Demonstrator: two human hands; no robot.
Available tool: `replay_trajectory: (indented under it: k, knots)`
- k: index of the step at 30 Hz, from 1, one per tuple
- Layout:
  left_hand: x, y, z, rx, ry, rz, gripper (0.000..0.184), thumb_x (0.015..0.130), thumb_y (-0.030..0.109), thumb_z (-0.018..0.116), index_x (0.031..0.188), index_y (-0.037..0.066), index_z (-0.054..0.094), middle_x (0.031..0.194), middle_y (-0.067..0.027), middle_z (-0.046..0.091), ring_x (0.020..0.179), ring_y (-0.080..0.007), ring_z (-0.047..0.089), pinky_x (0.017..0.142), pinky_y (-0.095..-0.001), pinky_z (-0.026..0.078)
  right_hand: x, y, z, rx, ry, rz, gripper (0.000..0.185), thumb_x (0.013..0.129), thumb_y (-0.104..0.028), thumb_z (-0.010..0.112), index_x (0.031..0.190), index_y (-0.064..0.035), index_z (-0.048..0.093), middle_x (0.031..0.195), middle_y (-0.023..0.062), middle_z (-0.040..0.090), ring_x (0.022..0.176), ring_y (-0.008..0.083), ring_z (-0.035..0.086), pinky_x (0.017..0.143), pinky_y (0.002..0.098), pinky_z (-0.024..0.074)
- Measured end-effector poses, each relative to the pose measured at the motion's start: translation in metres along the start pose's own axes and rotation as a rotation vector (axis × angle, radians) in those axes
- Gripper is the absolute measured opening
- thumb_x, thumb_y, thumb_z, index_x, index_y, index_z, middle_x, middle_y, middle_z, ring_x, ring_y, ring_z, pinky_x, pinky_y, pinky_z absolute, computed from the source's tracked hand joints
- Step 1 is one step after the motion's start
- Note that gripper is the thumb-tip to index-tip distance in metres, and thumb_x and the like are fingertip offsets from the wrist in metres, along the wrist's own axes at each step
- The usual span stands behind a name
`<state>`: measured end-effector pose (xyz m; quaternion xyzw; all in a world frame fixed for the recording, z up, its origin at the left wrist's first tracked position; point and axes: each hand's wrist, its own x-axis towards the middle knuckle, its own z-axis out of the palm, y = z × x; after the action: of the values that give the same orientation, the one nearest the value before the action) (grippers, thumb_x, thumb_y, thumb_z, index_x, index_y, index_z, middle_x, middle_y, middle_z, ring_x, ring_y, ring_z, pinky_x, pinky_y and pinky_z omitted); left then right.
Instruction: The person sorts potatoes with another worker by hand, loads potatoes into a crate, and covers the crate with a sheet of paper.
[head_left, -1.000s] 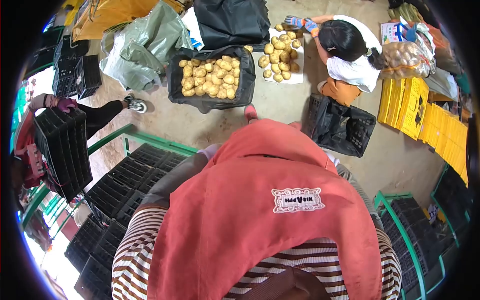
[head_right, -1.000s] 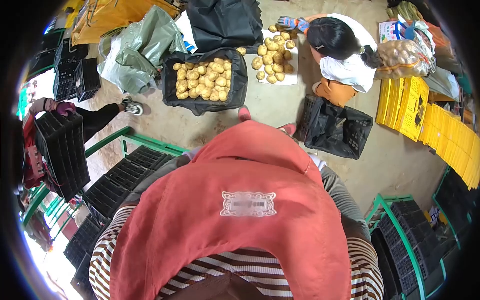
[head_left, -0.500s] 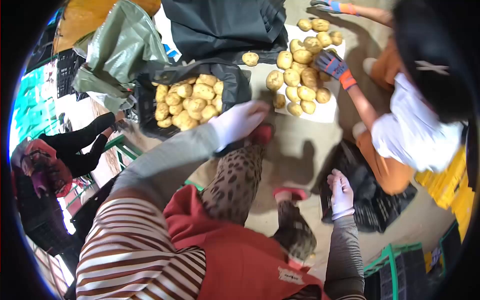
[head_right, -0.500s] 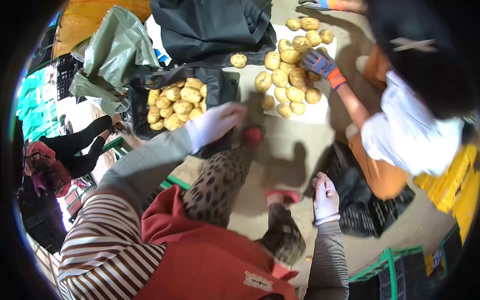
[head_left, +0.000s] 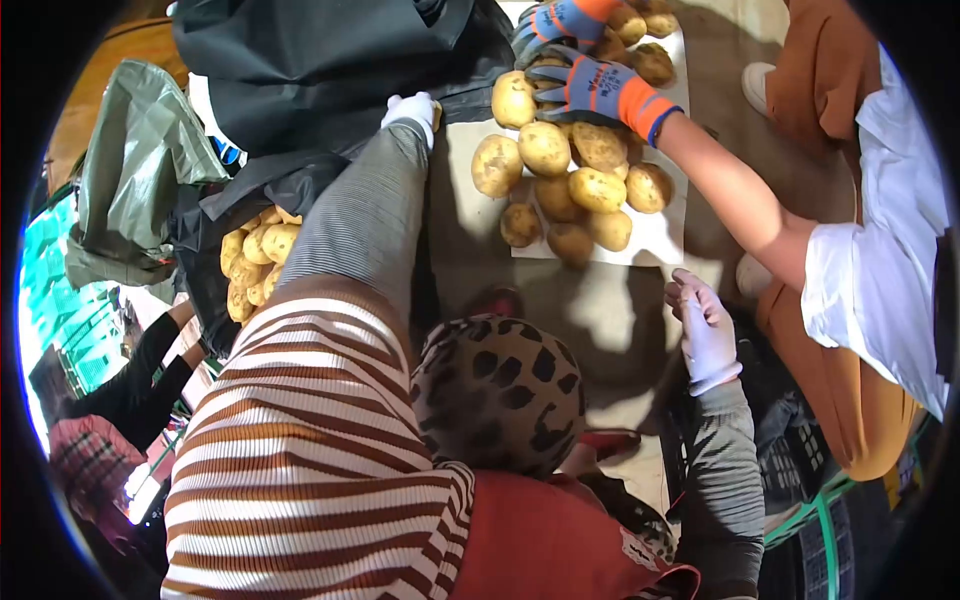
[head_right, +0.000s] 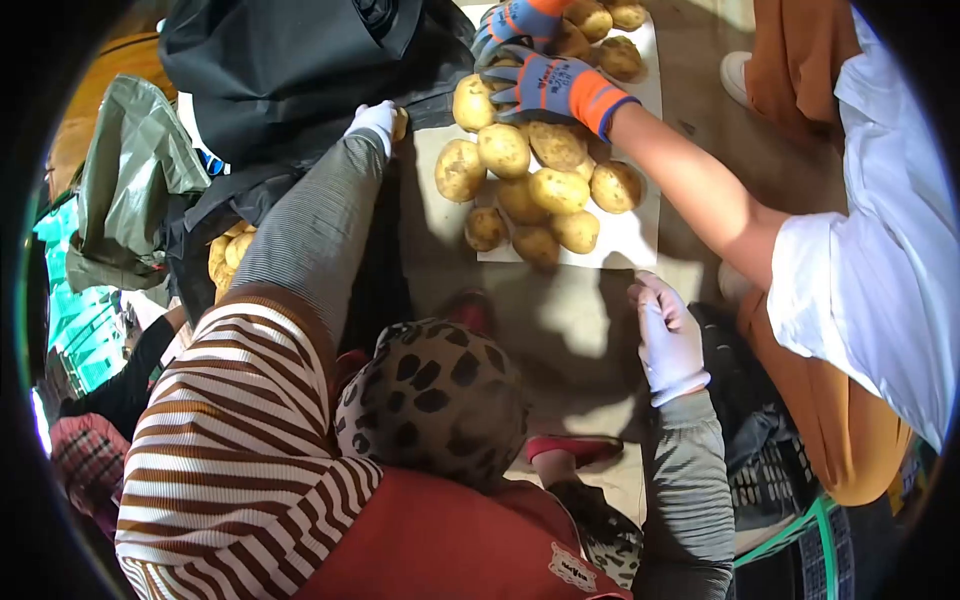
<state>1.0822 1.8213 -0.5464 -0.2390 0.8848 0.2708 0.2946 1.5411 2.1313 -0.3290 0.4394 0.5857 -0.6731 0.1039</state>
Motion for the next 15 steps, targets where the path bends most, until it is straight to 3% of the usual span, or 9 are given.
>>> replay_trajectory:
  k: [2, 4, 6, 8, 10, 11, 12, 14, 15]
  knots:
    - [-0.102, 0.030, -0.014, 0.294, 0.138, 0.055, 0.054, 0.088, 0.038, 0.056, 0.134, 0.011, 0.048, 0.132, -0.0223, 0.051, 0.121, -0.0394, 0.054, 0.104, -0.0462, 0.041, -0.015, -0.004, 0.001, 0.086, 0.004, 0.082, 0.035, 0.102, -0.023, 0.053, 0.129, -0.0007, 0.057, 0.111, 0.0085, 0.066, 0.100, 0.0118, 0.060, 0.090, 0.0247, 0.0459]
    - [-0.143, 0.044, -0.011, 0.330, 0.238, 0.121, 0.057, 0.089, 0.041, 0.056, 0.138, 0.015, 0.047, 0.133, -0.0223, 0.050, 0.120, -0.0389, 0.055, 0.103, -0.0464, 0.043, -0.014, 0.005, 0.007, 0.092, 0.015, 0.114, 0.035, 0.102, -0.023, 0.053, 0.129, -0.0015, 0.057, 0.110, 0.0083, 0.066, 0.100, 0.0123, 0.060, 0.089, 0.0252, 0.0463]
    - [-0.158, 0.041, -0.005, 0.102, 0.286, 0.168, 0.050, 0.086, 0.029, 0.068, 0.130, 0.013, 0.051, 0.125, -0.0192, 0.049, 0.115, -0.0328, 0.056, 0.099, -0.0423, 0.047, -0.001, 0.018, 0.022, 0.033, -0.053, 0.063, 0.034, 0.102, -0.024, 0.053, 0.129, -0.0034, 0.058, 0.108, 0.0046, 0.066, 0.096, 0.0085, 0.059, 0.085, 0.0224, 0.0460]
    - [-0.172, 0.038, 0.010, -0.639, 0.272, 0.232, 0.042, 0.086, 0.027, 0.069, 0.121, 0.007, 0.056, 0.133, -0.0221, 0.042, 0.111, -0.0302, 0.055, 0.100, -0.0378, 0.044, 0.011, 0.007, 0.043, -0.011, -0.110, 0.040, 0.035, 0.103, -0.024, 0.051, 0.129, -0.0020, 0.057, 0.109, 0.0051, 0.066, 0.099, 0.0097, 0.059, 0.089, 0.0234, 0.0452]
    - [-0.215, 0.054, 0.007, -0.452, 0.396, 0.223, 0.035, 0.089, 0.016, 0.065, 0.121, 0.008, 0.051, 0.117, -0.0147, 0.048, 0.100, -0.0232, 0.057, 0.092, -0.0356, 0.049, 0.017, -0.008, 0.062, -0.016, -0.160, -0.015, 0.035, 0.104, -0.025, 0.049, 0.129, -0.0008, 0.057, 0.110, 0.0068, 0.066, 0.102, 0.0126, 0.060, 0.094, 0.0260, 0.0453]
    - [-0.234, 0.060, 0.005, -0.600, 0.293, 0.266, 0.033, 0.090, 0.012, 0.064, 0.120, 0.007, 0.050, 0.112, -0.0128, 0.051, 0.094, -0.0225, 0.058, 0.091, -0.0354, 0.049, 0.015, -0.018, 0.070, 0.019, -0.206, -0.057, 0.036, 0.104, -0.023, 0.048, 0.133, -0.0014, 0.053, 0.112, 0.0075, 0.065, 0.101, 0.0137, 0.061, 0.094, 0.0266, 0.0454]
    - [-0.246, 0.058, 0.008, -0.905, 0.074, 0.323, 0.032, 0.090, 0.014, 0.063, 0.118, 0.006, 0.050, 0.106, -0.0097, 0.055, 0.092, -0.0210, 0.058, 0.090, -0.0343, 0.048, 0.015, -0.028, 0.076, 0.053, -0.253, -0.104, 0.038, 0.104, -0.021, 0.048, 0.137, -0.0021, 0.050, 0.114, 0.0082, 0.064, 0.101, 0.0149, 0.061, 0.094, 0.0271, 0.0455]
    - [-0.295, 0.058, 0.003, -1.180, -0.382, 0.471, 0.024, 0.092, 0.015, 0.057, 0.113, 0.004, 0.053, 0.099, -0.0076, 0.060, 0.091, -0.0145, 0.058, 0.082, -0.0283, 0.049, 0.016, -0.049, 0.083, 0.261, -0.312, -0.108, 0.046, 0.102, -0.022, 0.051, 0.144, -0.0055, 0.040, 0.121, 0.0077, 0.060, 0.105, 0.0162, 0.059, 0.092, 0.0316, 0.0482]
    - [-0.308, 0.055, -0.001, -1.045, -0.652, 0.469, 0.019, 0.093, 0.015, 0.057, 0.108, 0.003, 0.058, 0.101, -0.0063, 0.061, 0.093, -0.0132, 0.059, 0.083, -0.0280, 0.050, 0.018, -0.059, 0.087, 0.374, -0.342, -0.114, 0.050, 0.102, -0.023, 0.051, 0.147, -0.0071, 0.036, 0.124, 0.0079, 0.058, 0.108, 0.0177, 0.058, 0.093, 0.0341, 0.0487]
